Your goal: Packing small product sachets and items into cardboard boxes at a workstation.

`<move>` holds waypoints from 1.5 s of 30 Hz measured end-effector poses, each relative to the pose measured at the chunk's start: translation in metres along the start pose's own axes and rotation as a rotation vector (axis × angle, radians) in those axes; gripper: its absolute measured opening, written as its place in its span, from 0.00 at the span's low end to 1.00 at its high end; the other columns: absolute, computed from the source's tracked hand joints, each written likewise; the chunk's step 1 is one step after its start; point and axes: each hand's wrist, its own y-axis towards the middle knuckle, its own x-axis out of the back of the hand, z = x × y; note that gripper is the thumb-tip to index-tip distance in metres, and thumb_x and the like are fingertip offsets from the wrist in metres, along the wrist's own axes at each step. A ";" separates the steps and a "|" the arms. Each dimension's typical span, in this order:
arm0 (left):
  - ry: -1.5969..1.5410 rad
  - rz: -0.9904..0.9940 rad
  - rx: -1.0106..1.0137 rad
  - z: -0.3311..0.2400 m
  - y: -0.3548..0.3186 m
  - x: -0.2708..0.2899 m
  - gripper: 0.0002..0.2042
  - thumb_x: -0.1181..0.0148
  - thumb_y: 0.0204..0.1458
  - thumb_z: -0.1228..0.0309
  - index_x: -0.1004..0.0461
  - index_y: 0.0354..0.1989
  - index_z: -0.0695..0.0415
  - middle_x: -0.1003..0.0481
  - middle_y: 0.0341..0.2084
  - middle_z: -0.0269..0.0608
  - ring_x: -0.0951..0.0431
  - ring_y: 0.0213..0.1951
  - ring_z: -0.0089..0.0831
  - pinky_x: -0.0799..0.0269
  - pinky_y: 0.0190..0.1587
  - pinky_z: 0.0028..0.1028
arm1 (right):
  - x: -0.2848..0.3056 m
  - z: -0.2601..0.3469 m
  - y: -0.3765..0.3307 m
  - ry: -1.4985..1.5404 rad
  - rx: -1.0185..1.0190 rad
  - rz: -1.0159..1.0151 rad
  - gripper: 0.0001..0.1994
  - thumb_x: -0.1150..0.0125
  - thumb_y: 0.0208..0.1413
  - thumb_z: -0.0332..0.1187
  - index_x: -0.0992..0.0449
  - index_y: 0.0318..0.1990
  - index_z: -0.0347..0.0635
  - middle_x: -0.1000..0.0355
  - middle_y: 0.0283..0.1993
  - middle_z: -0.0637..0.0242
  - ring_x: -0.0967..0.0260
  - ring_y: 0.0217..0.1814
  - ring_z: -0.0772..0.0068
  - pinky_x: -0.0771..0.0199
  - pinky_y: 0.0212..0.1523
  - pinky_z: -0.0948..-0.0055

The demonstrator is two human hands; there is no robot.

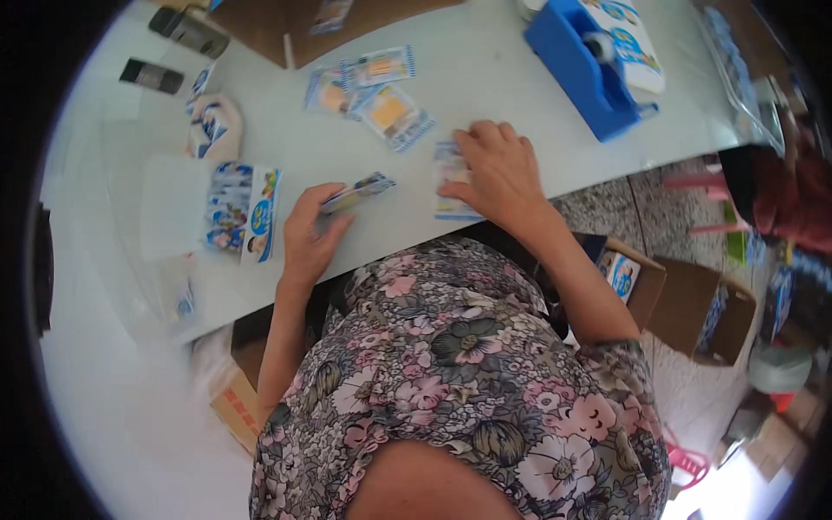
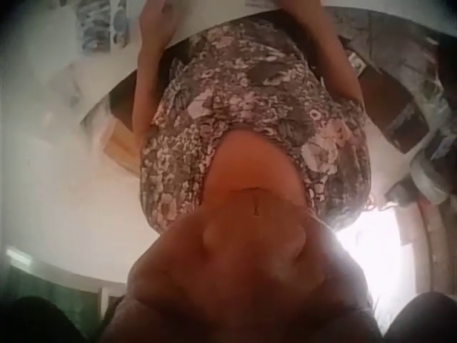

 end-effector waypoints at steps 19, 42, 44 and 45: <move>0.118 -0.223 -0.199 -0.011 0.012 0.000 0.16 0.30 0.36 0.81 0.22 0.37 0.55 0.23 0.49 0.42 0.23 0.49 0.41 0.33 0.59 0.39 | -0.038 0.018 0.038 1.004 0.001 0.395 0.07 0.35 0.54 0.23 0.24 0.40 0.36 0.22 0.45 0.64 0.27 0.44 0.77 0.26 0.44 0.77; -0.166 -0.050 -0.197 0.023 0.017 -0.020 0.13 0.25 0.31 0.77 0.22 0.27 0.52 0.32 0.61 0.43 0.39 0.66 0.51 0.43 0.66 0.44 | -0.027 0.029 0.103 0.165 0.254 0.281 0.15 0.27 0.47 0.36 0.22 0.39 0.37 0.26 0.40 0.59 0.26 0.44 0.55 0.25 0.44 0.62; -0.173 -0.036 -0.203 0.024 0.016 -0.020 0.13 0.25 0.31 0.77 0.22 0.27 0.51 0.33 0.62 0.43 0.40 0.66 0.51 0.43 0.66 0.44 | -0.031 0.039 0.096 0.080 0.183 0.214 0.18 0.25 0.43 0.36 0.23 0.39 0.37 0.28 0.42 0.59 0.28 0.48 0.56 0.26 0.46 0.61; -0.168 -0.052 -0.189 0.023 0.017 -0.020 0.13 0.25 0.32 0.77 0.22 0.27 0.51 0.33 0.61 0.43 0.40 0.66 0.51 0.43 0.66 0.44 | -0.034 0.038 0.099 0.081 0.189 0.220 0.18 0.25 0.43 0.36 0.23 0.39 0.37 0.28 0.42 0.59 0.28 0.48 0.56 0.26 0.46 0.61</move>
